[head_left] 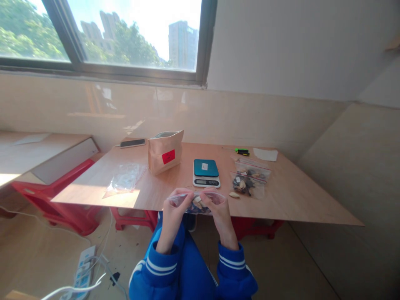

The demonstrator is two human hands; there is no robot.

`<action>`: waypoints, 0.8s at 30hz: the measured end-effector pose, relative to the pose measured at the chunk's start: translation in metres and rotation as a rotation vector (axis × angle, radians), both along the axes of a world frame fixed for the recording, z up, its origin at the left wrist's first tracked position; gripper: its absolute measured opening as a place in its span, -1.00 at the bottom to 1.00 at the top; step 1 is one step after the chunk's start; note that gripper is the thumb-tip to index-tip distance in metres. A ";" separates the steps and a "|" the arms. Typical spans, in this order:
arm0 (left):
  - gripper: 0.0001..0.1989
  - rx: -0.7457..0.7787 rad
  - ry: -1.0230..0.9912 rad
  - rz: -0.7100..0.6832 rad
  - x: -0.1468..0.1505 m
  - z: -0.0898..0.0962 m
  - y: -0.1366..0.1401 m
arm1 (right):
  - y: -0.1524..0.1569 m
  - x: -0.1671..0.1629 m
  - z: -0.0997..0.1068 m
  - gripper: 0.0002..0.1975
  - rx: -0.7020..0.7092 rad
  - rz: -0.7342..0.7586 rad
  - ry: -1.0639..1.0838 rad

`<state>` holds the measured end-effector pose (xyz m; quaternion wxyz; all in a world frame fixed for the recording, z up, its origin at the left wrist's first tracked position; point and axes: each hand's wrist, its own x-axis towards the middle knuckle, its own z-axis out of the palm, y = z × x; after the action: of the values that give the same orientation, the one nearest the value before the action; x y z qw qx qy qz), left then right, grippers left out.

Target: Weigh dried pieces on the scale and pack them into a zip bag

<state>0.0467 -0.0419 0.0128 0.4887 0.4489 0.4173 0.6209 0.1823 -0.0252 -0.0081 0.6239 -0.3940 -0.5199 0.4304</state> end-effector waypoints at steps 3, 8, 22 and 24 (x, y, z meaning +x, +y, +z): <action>-0.79 0.001 -0.022 -0.057 0.000 0.000 0.001 | 0.001 -0.001 0.000 -0.88 0.057 -0.061 -0.023; -0.80 0.002 0.022 0.004 0.000 0.000 0.003 | 0.001 -0.001 0.001 -0.87 0.063 -0.048 -0.034; -0.83 0.058 0.132 -0.005 0.007 0.006 0.000 | -0.002 -0.002 0.006 -0.87 0.010 -0.055 -0.044; -0.83 0.068 0.143 0.021 0.010 0.005 0.000 | -0.001 -0.004 0.004 -0.88 0.064 -0.102 -0.076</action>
<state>0.0562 -0.0417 0.0174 0.4356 0.5042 0.4346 0.6060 0.1780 -0.0259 -0.0045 0.6370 -0.4158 -0.5360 0.3660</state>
